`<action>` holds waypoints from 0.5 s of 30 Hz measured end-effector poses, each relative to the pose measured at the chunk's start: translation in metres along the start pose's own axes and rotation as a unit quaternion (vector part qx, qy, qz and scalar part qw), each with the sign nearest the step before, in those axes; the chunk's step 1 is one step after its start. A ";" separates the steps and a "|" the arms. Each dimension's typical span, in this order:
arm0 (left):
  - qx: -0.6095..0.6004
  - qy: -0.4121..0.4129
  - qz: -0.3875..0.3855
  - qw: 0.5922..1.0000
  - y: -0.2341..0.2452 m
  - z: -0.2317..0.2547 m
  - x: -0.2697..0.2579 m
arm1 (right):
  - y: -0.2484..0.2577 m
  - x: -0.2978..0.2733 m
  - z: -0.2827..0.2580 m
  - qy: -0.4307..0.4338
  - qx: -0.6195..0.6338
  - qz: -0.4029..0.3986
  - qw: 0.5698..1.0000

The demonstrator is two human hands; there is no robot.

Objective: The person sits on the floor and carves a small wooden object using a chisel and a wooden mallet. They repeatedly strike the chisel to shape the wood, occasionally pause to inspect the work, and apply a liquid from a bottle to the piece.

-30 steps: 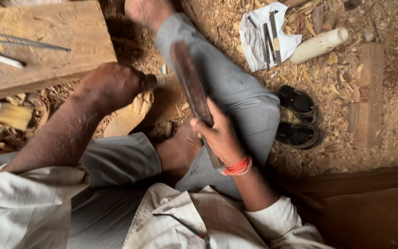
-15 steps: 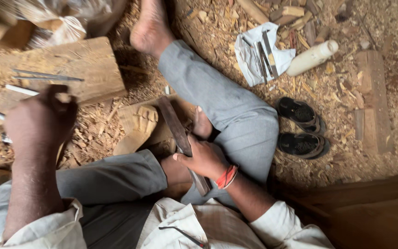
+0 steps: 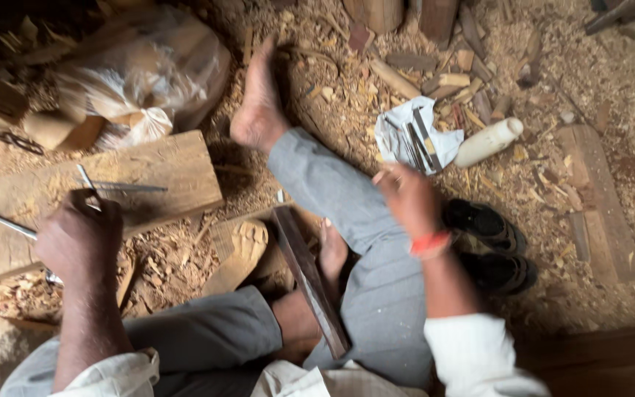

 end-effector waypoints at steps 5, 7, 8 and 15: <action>-0.128 0.054 -0.062 0.988 0.018 0.011 0.005 | -0.019 0.109 0.099 -0.201 -0.319 -0.136 0.916; -0.136 0.078 -0.100 0.983 0.026 0.012 0.006 | -0.039 0.131 0.133 -0.255 -0.340 -0.200 0.883; -0.139 0.087 -0.117 0.980 0.029 0.013 0.008 | -0.048 0.137 0.146 -0.253 -0.330 -0.188 0.890; -0.163 0.132 -0.192 0.959 0.026 0.008 0.019 | -0.082 0.140 0.203 -0.153 -0.330 -0.128 0.923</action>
Point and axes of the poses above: each hand's wrist, its own x-axis towards the middle knuckle, its own y-axis out of the back of the hand, z = x × y, the point moved 1 cm from there along x, towards the middle knuckle, and after that the axes turned 8 degrees about x, right-handed, at the moved point
